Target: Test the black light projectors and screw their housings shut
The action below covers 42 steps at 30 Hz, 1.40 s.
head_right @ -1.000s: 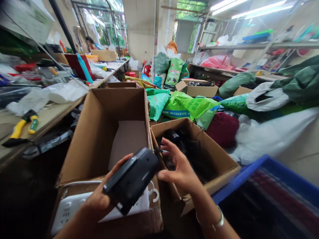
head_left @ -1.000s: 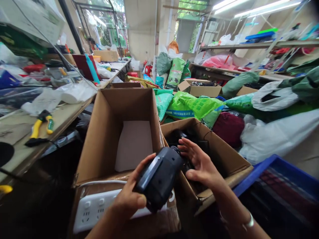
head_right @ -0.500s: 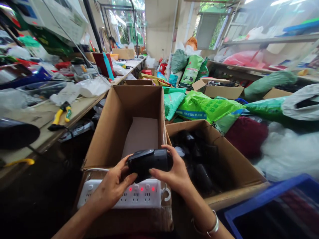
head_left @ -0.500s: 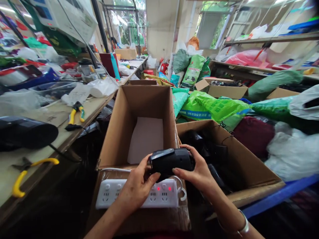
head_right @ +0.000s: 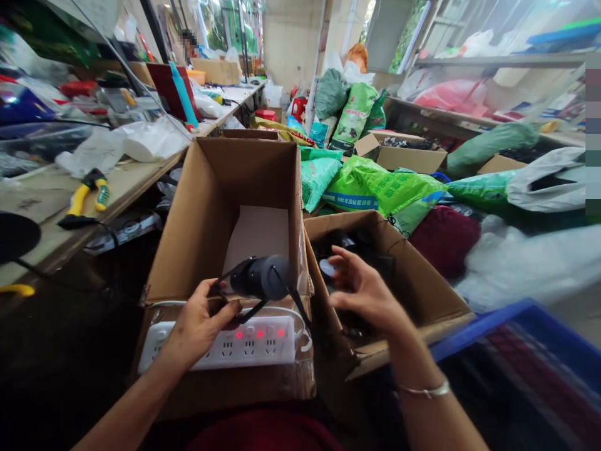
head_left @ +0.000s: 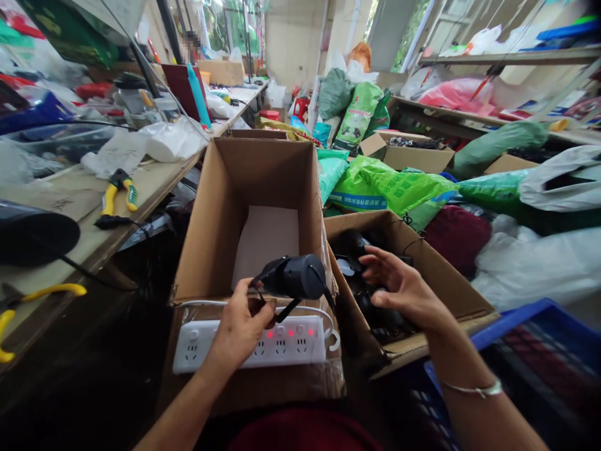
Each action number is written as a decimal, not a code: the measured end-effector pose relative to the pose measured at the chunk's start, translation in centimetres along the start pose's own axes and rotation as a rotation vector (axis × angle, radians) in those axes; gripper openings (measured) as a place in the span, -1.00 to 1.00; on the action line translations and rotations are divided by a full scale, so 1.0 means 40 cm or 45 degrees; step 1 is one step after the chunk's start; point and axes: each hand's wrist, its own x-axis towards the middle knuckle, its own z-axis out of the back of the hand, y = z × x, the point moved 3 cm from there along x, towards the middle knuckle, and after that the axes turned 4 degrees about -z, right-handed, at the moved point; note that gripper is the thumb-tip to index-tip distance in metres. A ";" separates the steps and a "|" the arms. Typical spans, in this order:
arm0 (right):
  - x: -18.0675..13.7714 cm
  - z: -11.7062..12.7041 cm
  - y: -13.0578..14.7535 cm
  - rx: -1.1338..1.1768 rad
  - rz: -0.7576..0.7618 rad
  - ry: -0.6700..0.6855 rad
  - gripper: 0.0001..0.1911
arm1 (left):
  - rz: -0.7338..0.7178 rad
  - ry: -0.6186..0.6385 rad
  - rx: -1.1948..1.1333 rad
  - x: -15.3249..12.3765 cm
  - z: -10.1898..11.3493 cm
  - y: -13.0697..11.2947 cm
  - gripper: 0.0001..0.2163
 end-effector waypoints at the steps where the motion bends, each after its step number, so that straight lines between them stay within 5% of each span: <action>1: -0.016 0.025 -0.026 -0.197 -0.068 0.061 -0.07 | 0.036 -0.002 -0.091 0.003 0.005 0.004 -0.64; 4: -0.066 0.029 -0.118 -0.741 -0.165 0.216 -0.17 | 0.083 0.001 -0.301 0.008 0.004 0.004 -0.61; 8: -0.102 -0.031 -0.196 -0.929 -0.147 0.047 -0.82 | 0.078 0.022 -0.421 0.008 -0.006 -0.014 -0.59; 12: -0.106 -0.045 -0.156 -0.940 -0.101 -0.039 -0.74 | 0.002 -0.015 -0.549 0.007 0.021 -0.045 -0.59; 19: -0.089 -0.161 -0.031 -0.378 0.079 0.256 -0.79 | -0.108 -0.119 -0.669 0.001 0.097 -0.058 -0.63; 26: -0.106 -0.283 -0.068 -0.464 0.425 0.124 -0.85 | -0.058 -0.165 -0.760 -0.006 0.130 0.011 -0.63; 42: -0.118 -0.320 -0.093 -0.644 0.813 0.045 -0.87 | 0.031 -0.155 -0.980 0.021 0.146 0.111 -0.56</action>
